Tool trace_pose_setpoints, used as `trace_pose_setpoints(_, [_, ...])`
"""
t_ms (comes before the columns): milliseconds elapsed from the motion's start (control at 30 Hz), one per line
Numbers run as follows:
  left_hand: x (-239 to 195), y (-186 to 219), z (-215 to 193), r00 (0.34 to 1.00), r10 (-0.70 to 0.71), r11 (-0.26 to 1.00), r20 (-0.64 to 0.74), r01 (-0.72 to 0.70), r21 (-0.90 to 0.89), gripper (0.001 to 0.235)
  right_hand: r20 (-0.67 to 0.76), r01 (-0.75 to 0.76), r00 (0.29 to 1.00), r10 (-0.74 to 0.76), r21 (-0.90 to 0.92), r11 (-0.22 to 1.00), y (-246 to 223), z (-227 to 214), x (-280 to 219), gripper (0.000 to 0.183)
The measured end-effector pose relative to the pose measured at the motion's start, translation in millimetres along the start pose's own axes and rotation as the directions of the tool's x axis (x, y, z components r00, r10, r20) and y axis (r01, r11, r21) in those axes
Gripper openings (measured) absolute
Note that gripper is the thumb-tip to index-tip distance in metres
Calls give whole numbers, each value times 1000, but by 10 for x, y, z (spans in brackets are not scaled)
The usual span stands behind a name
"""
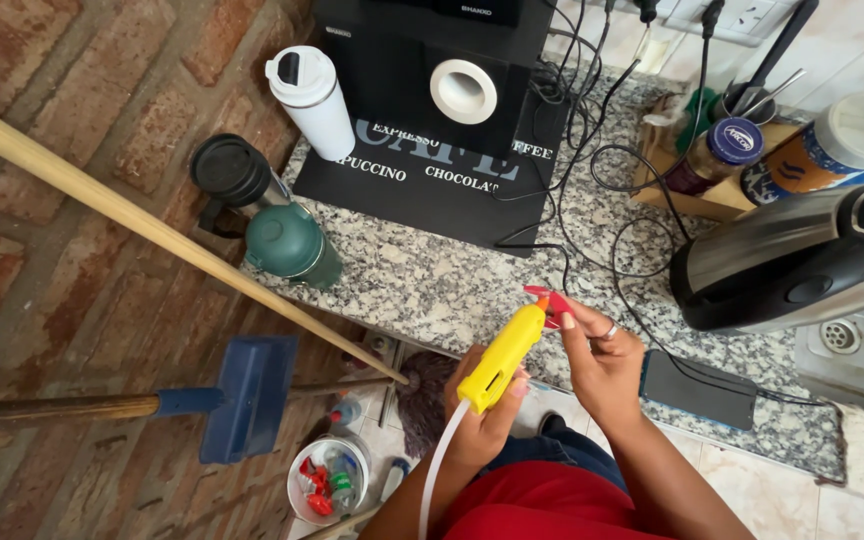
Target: The person assembles a banner by attaching red foam letters to a string. They use a hot glue gun to apply adhesive to the letters and then press them onto the string, working on a black table.
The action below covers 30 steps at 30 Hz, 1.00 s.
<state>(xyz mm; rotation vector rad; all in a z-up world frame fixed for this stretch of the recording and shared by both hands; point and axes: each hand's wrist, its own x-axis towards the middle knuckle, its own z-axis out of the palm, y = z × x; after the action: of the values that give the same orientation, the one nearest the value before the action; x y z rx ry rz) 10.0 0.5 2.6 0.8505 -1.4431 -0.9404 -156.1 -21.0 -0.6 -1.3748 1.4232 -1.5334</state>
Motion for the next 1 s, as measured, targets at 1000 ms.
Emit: trace_pose_setpoints(1000, [184, -1355, -237, 937, -331, 131, -108, 159, 979, 78, -169, -310, 774, 610, 739, 598, 117, -1676, -766, 30])
